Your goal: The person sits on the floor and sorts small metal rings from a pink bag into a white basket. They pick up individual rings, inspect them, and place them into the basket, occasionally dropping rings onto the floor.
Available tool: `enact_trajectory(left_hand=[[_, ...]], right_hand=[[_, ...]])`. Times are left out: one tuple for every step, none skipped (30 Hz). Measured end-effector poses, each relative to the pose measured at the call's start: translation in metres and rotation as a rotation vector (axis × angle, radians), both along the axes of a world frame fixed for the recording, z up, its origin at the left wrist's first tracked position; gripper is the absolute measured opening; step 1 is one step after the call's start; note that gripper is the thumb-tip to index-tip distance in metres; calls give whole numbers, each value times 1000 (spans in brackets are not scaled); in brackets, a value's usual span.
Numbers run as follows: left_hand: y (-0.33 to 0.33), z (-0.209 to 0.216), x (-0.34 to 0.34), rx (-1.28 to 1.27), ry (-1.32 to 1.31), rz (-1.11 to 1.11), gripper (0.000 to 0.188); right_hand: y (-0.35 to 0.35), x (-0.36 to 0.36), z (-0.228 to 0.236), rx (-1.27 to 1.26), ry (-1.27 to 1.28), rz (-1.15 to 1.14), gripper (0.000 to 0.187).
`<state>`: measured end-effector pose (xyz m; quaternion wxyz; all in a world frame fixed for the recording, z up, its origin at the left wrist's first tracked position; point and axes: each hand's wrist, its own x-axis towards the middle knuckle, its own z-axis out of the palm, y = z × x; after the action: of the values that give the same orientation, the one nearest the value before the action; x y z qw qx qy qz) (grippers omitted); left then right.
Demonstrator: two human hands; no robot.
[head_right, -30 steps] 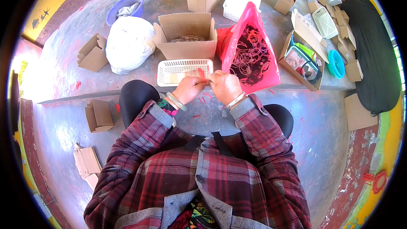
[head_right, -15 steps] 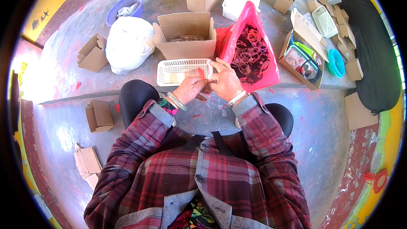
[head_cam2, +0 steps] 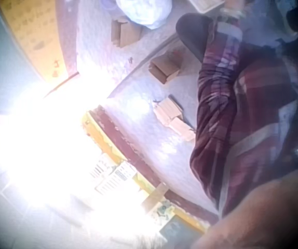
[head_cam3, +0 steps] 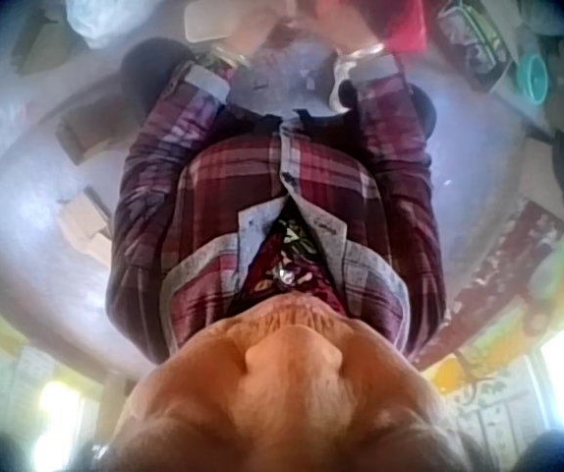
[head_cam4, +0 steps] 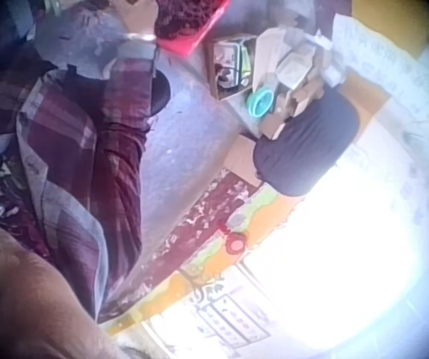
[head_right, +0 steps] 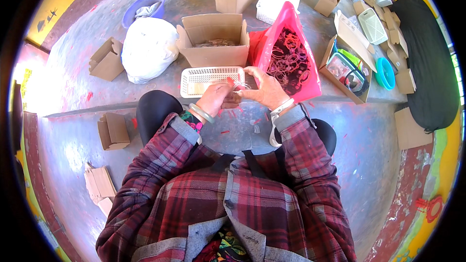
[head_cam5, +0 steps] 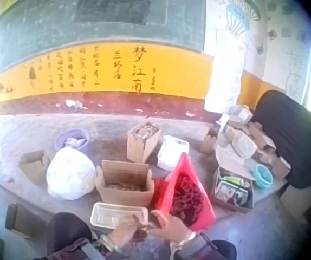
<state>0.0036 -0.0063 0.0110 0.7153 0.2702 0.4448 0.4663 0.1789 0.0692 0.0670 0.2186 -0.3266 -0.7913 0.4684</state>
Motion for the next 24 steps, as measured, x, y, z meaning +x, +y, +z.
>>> enact_trajectory(left_hand=[[0,3,-1,-28,-65,32,29],[0,7,-3,-57,-129,64,30],[0,10,-4,-85,-194,97,30],[0,8,-5,-88,-215,113,30],[1,3,-6,-90,-237,129,30],[2,2,-6,-93,-259,144,31],[2,1,-6,-103,-257,142,30],[2,1,-4,-114,-255,139,30],[2,2,-3,-124,-252,136,30],[2,4,-2,-114,-234,125,30],[2,7,-1,-104,-217,114,30],[1,10,-1,-94,-199,105,30],[0,13,0,-79,-163,85,30],[-1,16,1,-64,-127,65,29],[-2,17,1,-48,-92,46,29],[-2,15,2,-22,-88,32,29],[-3,11,2,4,-83,18,29],[-3,9,3,30,-80,3,29],[-4,7,3,35,-69,5,30],[-4,6,3,41,-58,7,30],[-4,5,4,47,-47,8,30],[-4,5,4,54,-28,2,30],[-4,5,4,62,-9,-5,31],[-4,5,3,70,11,-9,31]], right_hand=[[2,3,-2,118,-26,-32,56],[3,5,-8,107,-75,-85,52],[3,4,-10,73,-82,-93,48],[3,3,-11,39,-89,-101,44],[3,2,-12,6,-96,-110,40],[2,1,-12,67,-102,-85,36],[0,0,-12,129,-109,-60,32],[-2,-1,-12,191,-115,-36,28],[-5,-2,-14,165,-114,-35,25],[-8,-3,-17,140,-112,-34,23],[-10,-4,-18,114,-110,-33,20],[-13,-6,-9,165,-215,-35,20],[-13,-6,-11,216,-241,-24,21],[-13,-6,-14,266,-267,-13,21],[-13,-7,-15,317,-293,-1,22],[-12,-7,-14,311,-314,8,23],[-12,-8,-11,304,-336,18,24],[-13,-8,-9,297,-358,28,25],[-12,-8,-9,307,-364,31,25],[-12,-8,-10,318,-370,34,25],[-12,-8,-11,329,-376,36,25],[-11,-7,-13,321,-378,46,25],[-10,-7,-15,313,-379,56,25],[-9,-7,-17,306,-379,68,24]])
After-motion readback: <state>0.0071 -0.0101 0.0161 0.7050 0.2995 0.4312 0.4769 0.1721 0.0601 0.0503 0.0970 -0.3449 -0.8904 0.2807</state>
